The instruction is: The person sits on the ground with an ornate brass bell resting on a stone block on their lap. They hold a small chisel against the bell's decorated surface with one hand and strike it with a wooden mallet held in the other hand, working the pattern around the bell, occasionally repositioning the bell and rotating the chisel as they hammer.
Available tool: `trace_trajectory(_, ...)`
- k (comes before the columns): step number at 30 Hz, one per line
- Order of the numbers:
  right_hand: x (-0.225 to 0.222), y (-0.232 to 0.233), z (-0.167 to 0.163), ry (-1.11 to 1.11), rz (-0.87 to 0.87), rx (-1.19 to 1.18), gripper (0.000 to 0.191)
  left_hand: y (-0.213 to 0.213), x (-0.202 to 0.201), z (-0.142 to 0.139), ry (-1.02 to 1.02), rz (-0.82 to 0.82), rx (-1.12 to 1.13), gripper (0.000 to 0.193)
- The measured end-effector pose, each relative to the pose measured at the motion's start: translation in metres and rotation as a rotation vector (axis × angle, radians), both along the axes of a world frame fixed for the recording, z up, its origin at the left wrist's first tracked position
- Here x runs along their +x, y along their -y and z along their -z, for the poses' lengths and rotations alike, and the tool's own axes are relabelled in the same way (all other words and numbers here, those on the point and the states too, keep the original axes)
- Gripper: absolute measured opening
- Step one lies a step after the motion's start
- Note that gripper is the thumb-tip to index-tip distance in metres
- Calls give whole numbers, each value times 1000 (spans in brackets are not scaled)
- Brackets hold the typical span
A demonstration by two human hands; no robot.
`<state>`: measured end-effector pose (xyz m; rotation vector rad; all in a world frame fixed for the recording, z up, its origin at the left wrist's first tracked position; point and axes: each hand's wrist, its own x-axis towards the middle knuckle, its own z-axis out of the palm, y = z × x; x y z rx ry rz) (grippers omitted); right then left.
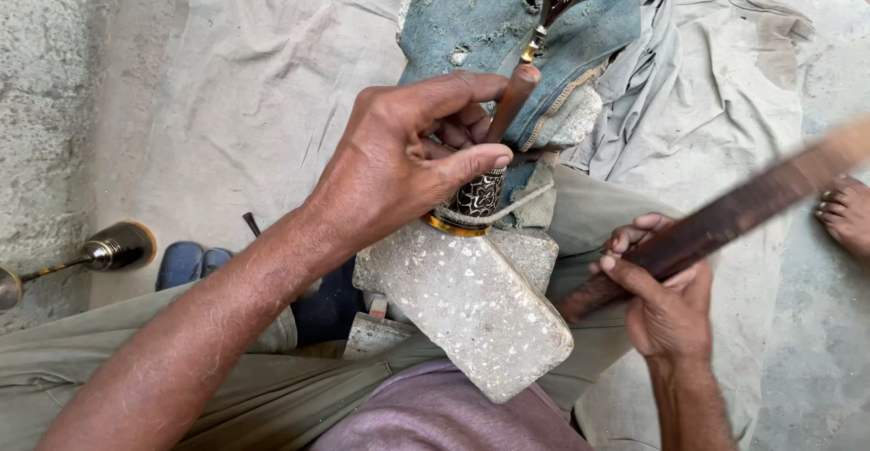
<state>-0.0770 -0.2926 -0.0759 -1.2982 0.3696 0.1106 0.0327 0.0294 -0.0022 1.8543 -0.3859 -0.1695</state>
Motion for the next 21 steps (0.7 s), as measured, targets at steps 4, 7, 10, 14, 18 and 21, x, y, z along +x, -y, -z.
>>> trace_trajectory(4,14,3,-30,29,-39,-221,44,3,5,-8,16,59,100,54)
trace_trajectory(7,29,5,-58,20,-192,-411,46,5,11,-16,-28,70,123,53)
trace_trajectory(10,41,3,-84,110,-258,-817,32,5,11,-17,29,84,156,51)
trace_trajectory(14,53,-4,-111,231,-338,-917,26,3,4,-13,217,80,133,54)
trace_trajectory(18,60,-13,-126,142,-369,-1202,26,1,3,-11,255,83,174,53)
trace_trajectory(21,63,-19,-133,221,-403,-1336,29,-1,6,-11,295,115,233,55)
